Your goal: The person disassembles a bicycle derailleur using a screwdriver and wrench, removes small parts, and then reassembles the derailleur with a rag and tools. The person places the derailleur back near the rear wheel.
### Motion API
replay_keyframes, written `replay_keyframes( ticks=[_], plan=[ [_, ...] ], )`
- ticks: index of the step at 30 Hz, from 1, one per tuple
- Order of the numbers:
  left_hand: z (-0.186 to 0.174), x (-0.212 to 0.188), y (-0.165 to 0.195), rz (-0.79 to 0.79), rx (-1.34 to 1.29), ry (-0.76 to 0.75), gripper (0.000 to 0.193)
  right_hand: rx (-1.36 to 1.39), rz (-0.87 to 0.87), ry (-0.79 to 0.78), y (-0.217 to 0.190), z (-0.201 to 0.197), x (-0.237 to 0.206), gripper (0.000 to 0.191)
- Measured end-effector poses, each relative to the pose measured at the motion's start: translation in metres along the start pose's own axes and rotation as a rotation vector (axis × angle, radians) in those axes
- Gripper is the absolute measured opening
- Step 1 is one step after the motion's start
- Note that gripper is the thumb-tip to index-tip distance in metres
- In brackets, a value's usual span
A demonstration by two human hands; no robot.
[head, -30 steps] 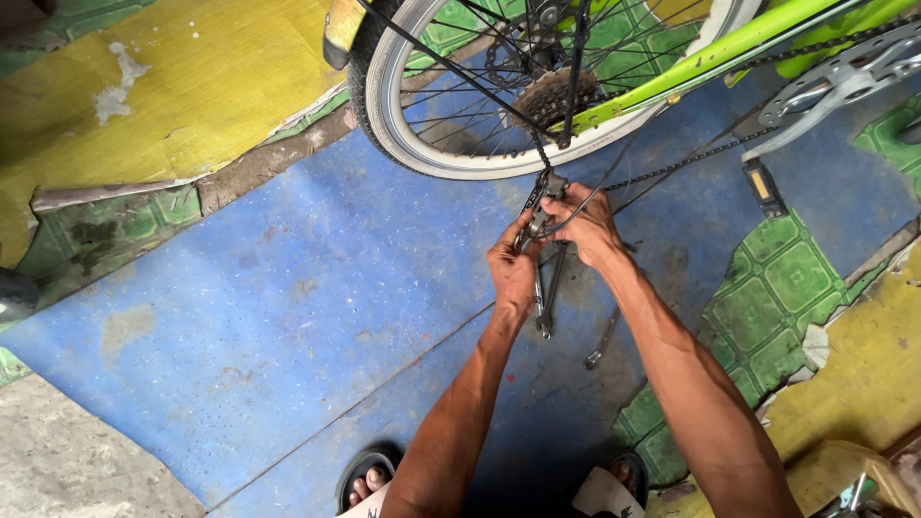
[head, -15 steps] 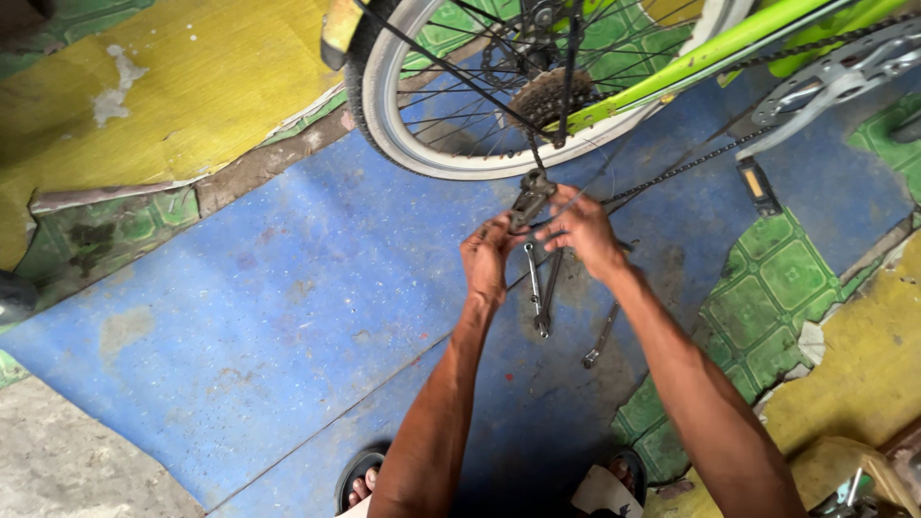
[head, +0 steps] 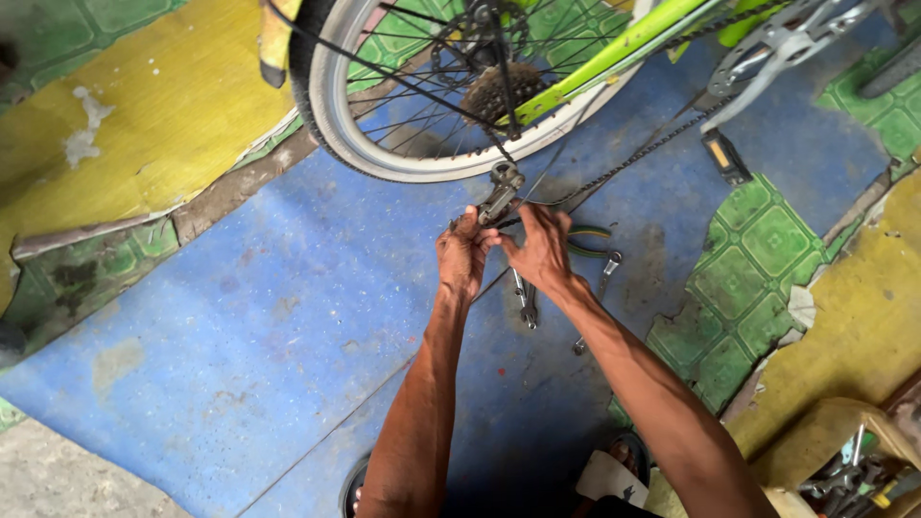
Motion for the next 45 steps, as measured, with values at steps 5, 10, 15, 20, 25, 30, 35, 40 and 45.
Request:
replay_keyframes(
  ticks=[5, 10, 15, 20, 25, 30, 35, 40, 45],
  plan=[
    [-0.005, 0.002, -0.002, -0.009, 0.031, -0.006, 0.024, 0.013, -0.062, 0.062, -0.021, -0.008, 0.01, 0.047],
    [-0.004, 0.002, 0.003, 0.002, 0.061, -0.031, 0.025, 0.056, -0.135, 0.095, -0.025, -0.016, 0.008, 0.039],
    [-0.007, 0.009, 0.013, -0.081, 0.087, -0.053, 0.03, 0.096, -0.125, 0.025, -0.011, -0.019, 0.013, 0.041],
    [-0.006, 0.014, 0.01, -0.087, 0.08, -0.129, 0.029, 0.082, -0.221, 0.057, -0.01, -0.02, 0.016, 0.036],
    [-0.018, 0.009, 0.003, -0.065, 0.307, -0.018, 0.036, 0.15, -0.272, 0.127, -0.023, -0.019, 0.015, 0.028],
    [-0.028, 0.01, 0.007, -0.056, 0.387, 0.094, 0.032, 0.154, -0.048, 0.034, -0.024, -0.012, 0.017, 0.03],
    [-0.016, 0.009, 0.0, -0.077, -0.081, 0.0, 0.02, 0.164, -0.13, 0.118, -0.03, -0.015, 0.01, 0.031],
    [-0.015, 0.006, 0.006, -0.09, 0.0, -0.056, 0.017, 0.214, -0.052, -0.042, 0.002, -0.006, 0.025, 0.043],
    [-0.015, 0.003, 0.008, -0.085, 0.284, -0.069, 0.028, 0.26, 0.335, -0.571, 0.046, 0.006, 0.028, 0.025]
  ],
)
Point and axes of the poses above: each hand's wrist, its own x-axis towards the middle knuckle, its own z-axis out of the palm, y = z × x, the point moved 7 cm from there along x, towards the middle knuckle, and after that the axes turned 11 degrees about z, right-handed, at the moved point
